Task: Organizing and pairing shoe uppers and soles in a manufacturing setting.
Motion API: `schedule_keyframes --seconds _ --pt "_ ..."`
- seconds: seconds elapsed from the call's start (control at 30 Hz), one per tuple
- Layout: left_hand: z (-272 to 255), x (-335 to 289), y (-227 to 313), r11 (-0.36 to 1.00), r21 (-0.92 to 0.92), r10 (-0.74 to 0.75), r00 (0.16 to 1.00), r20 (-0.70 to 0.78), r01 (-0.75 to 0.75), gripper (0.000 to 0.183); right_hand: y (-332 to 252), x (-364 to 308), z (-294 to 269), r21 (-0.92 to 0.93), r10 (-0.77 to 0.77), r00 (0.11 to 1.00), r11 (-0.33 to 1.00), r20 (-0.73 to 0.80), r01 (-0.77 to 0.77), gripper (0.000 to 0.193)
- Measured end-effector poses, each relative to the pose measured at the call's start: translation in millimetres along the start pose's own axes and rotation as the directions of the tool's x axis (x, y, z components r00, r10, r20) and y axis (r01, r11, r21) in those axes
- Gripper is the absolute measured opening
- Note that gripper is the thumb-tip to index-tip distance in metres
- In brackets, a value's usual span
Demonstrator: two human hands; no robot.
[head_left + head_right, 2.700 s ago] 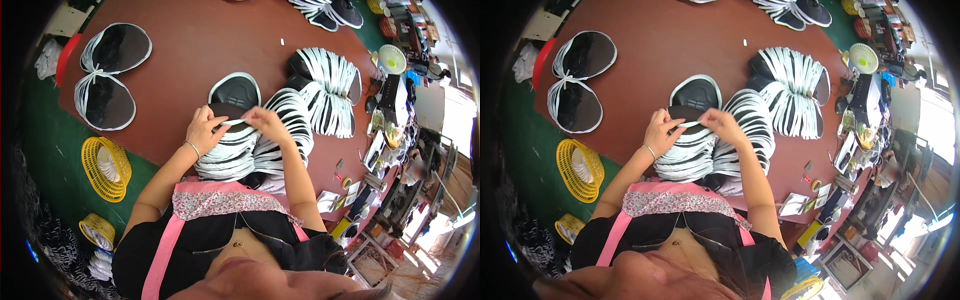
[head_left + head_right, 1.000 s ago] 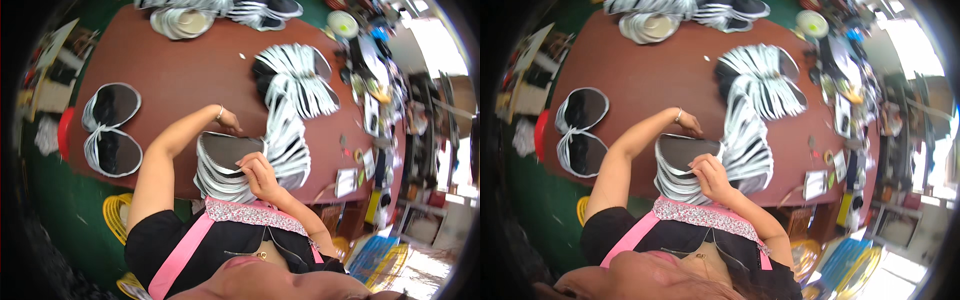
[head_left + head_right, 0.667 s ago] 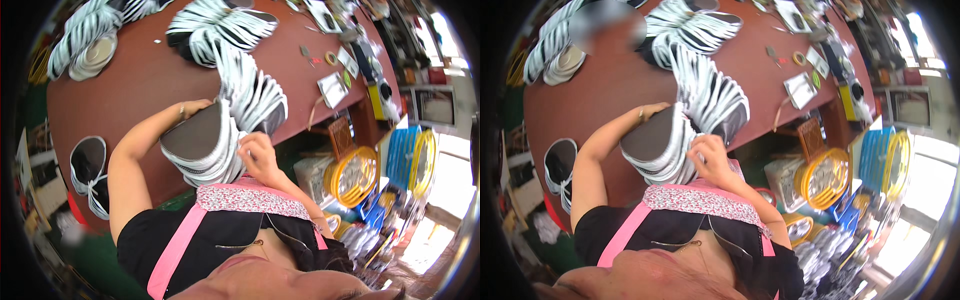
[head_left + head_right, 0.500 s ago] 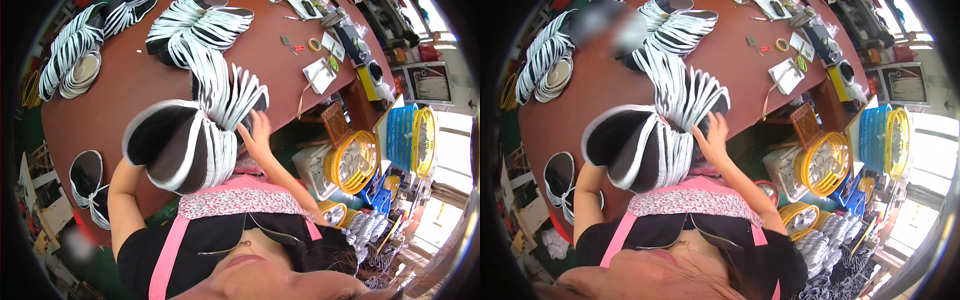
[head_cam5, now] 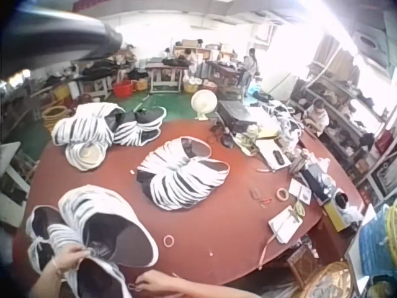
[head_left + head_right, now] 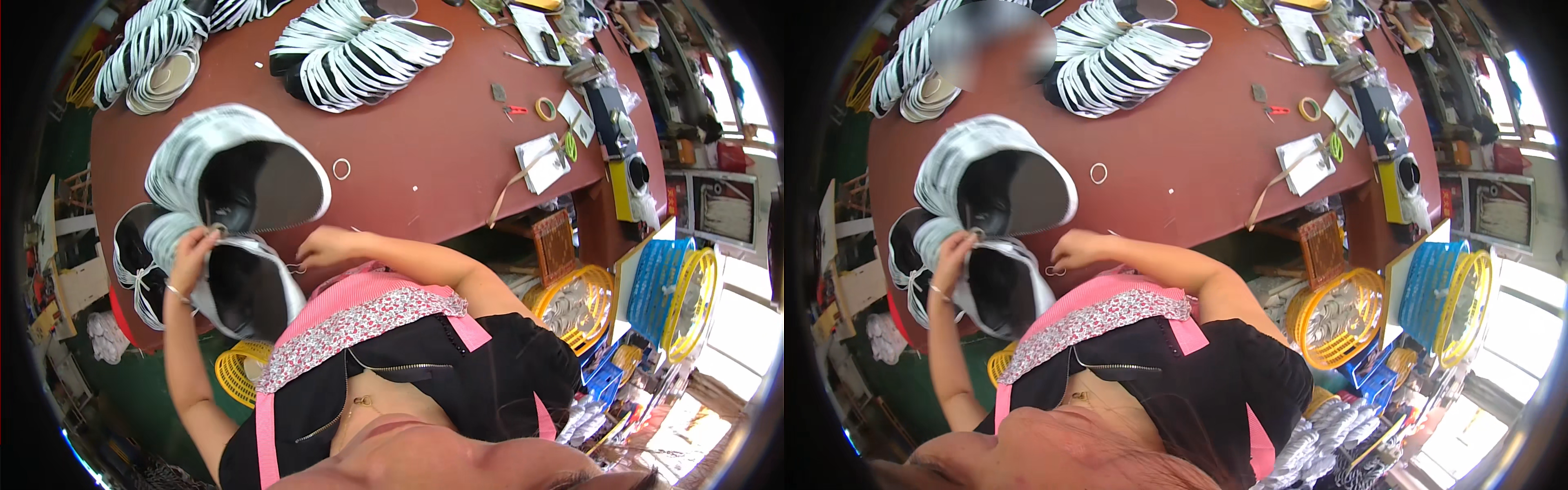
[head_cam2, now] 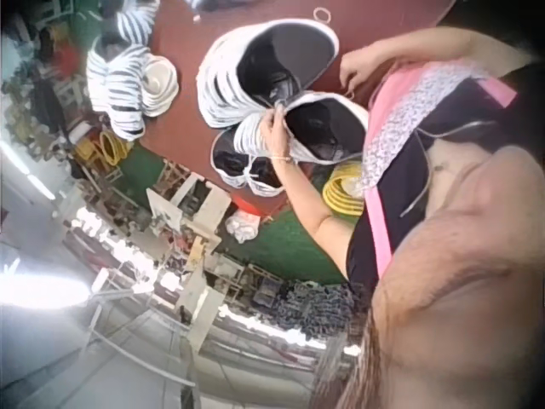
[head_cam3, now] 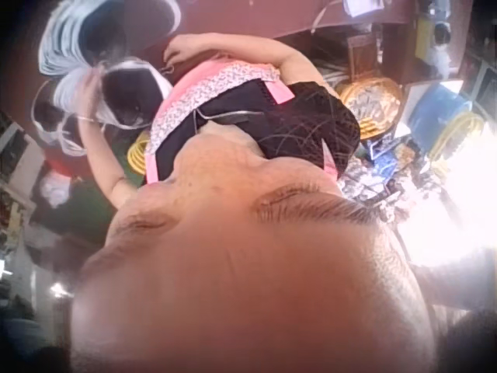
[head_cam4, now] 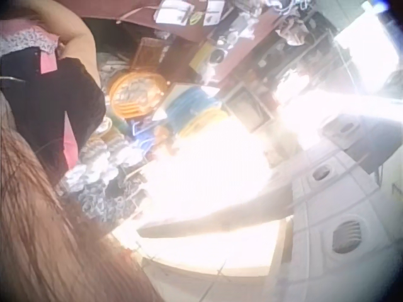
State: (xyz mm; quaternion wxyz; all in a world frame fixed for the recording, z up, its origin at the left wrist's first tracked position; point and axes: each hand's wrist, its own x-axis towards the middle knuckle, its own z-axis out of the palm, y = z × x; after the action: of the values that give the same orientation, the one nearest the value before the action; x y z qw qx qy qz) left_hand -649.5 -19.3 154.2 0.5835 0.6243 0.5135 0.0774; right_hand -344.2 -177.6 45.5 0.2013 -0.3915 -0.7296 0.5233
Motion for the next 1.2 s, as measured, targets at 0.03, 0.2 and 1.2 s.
schedule_keyframes --seconds 0.03,0.2,1.2 --pt "6.4 6.0 -57.4 0.999 0.032 0.008 0.998 -0.07 -0.006 0.024 7.1 -11.6 -23.3 0.21 0.163 0.974 0.969 -0.155 -0.129 0.022" --pt "104.6 38.0 -98.9 0.532 0.785 0.218 0.845 -0.488 0.316 0.05 89.8 -49.2 -232.5 0.107 0.242 0.385 0.934 -0.891 -0.341 0.024" --pt "99.9 53.7 -114.6 0.651 0.616 -0.019 0.821 -0.571 0.443 0.069 102.4 -97.4 -97.8 -0.368 0.009 0.666 0.827 -0.746 -0.424 0.069"
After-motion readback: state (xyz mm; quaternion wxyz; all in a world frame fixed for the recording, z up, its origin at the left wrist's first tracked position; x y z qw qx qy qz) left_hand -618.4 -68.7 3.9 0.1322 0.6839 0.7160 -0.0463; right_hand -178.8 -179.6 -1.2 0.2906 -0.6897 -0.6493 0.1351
